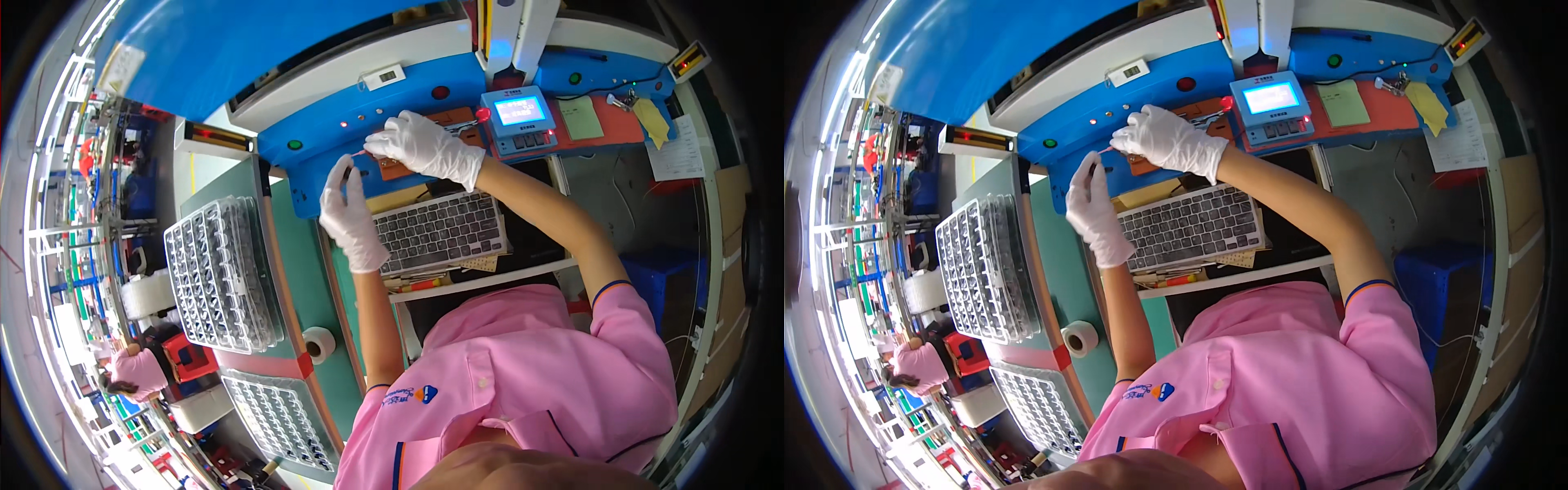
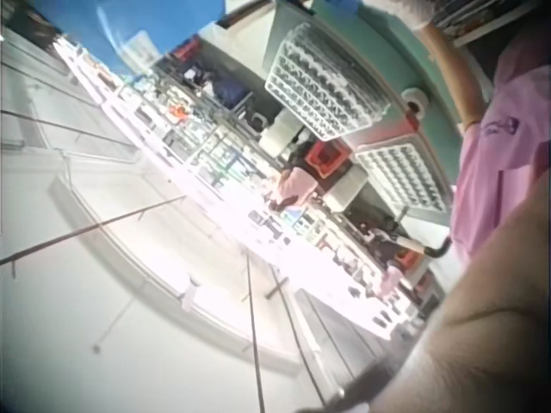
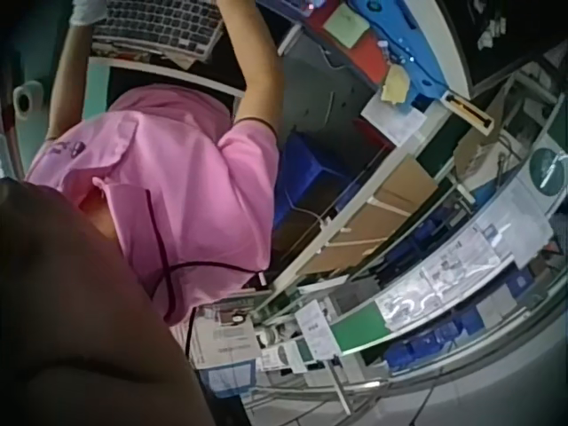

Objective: Testing and sorting electronic components using specialized machinery at a workstation.

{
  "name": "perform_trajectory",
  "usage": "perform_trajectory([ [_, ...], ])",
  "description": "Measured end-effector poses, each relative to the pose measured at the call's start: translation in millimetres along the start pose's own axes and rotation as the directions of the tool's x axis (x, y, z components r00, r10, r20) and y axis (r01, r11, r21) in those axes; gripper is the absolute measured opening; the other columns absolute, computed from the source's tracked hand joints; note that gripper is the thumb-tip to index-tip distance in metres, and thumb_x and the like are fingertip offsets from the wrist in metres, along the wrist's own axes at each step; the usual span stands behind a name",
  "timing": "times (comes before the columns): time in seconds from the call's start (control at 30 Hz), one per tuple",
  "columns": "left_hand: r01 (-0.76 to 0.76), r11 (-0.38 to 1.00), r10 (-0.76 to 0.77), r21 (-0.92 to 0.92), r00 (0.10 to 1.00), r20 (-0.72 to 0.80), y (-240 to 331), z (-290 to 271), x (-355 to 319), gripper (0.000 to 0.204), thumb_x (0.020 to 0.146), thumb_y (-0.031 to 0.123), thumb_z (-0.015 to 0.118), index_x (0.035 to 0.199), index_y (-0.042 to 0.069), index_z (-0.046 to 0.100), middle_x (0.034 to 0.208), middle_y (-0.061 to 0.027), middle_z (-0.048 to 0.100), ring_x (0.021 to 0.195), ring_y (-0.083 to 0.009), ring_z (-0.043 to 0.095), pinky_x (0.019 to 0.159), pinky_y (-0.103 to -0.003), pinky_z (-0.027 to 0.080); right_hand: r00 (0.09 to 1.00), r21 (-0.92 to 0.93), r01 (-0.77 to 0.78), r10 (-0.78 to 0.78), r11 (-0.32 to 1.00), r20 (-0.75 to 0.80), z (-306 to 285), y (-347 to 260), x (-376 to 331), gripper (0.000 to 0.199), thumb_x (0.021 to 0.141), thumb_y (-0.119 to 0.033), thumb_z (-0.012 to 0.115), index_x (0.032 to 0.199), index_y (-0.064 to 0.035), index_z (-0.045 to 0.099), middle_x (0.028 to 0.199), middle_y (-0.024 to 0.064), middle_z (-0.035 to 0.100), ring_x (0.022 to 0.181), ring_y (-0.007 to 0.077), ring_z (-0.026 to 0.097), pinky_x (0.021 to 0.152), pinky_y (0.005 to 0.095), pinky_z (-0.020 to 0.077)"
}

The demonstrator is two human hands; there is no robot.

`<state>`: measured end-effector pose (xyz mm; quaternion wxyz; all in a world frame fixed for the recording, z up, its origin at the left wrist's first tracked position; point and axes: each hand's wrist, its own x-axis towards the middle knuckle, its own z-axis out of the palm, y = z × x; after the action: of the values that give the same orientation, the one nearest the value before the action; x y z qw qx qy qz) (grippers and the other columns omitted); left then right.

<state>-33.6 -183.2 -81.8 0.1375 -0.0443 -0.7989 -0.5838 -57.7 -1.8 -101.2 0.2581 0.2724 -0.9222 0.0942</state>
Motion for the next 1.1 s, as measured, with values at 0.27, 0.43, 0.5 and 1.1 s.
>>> perform_trajectory([
  [0.27,-0.52,0.747,0.556,0.415,0.83,0.04,-23,52,13,0.028,0.086,0.011,0.076,0.113,0.015,0.07,0.108,-0.0056,0.073,0.127,-0.0336,0.055,0.103,-0.045,0.041,0.919,0.216,-0.083,0.159,0.973,-0.361,-53,23,-23,0.032,0.088,-0.003,0.069,0.119,-0.011,0.064,0.117,0.0011,0.067,0.092,0.0214,0.06,0.084,0.0342,0.0499],
  [0.43,-0.543,0.743,0.575,0.391,0.817,0.041,-36,51,19,0.032,0.079,0.013,0.08,0.108,0.018,0.068,0.114,-0.0052,0.071,0.127,-0.033,0.053,0.106,-0.047,0.038,0.921,0.168,-0.173,0.22,0.97,-0.321,-86,28,-52,0.034,0.087,0.0,0.068,0.119,-0.0106,0.065,0.119,0.0021,0.066,0.089,0.0217,0.057,0.08,0.0335,0.0486],
  [0.5,-0.549,0.723,0.572,0.419,0.816,0.082,-37,50,19,0.034,0.077,0.013,0.081,0.109,0.019,0.068,0.119,-0.0053,0.069,0.129,-0.0325,0.05,0.107,-0.047,0.037,0.903,0.167,-0.226,0.27,0.96,-0.333,-92,28,-63,0.034,0.086,0.001,0.07,0.117,-0.01,0.067,0.118,0.0022,0.068,0.087,0.0212,0.058,0.078,0.0324,0.0496],
  [1.1,-0.58,0.649,0.533,0.492,0.808,0.251,24,41,40,0.049,0.08,0.01,0.075,0.127,0.02,0.063,0.137,-0.0078,0.053,0.123,-0.0313,0.049,0.104,-0.046,0.036,0.892,0.749,-0.276,0.45,0.602,-0.032,-50,24,5,0.027,0.09,0.002,0.067,0.116,-0.004,0.065,0.109,0.0098,0.07,0.104,0.0204,0.068,0.089,0.0318,0.0537],
])
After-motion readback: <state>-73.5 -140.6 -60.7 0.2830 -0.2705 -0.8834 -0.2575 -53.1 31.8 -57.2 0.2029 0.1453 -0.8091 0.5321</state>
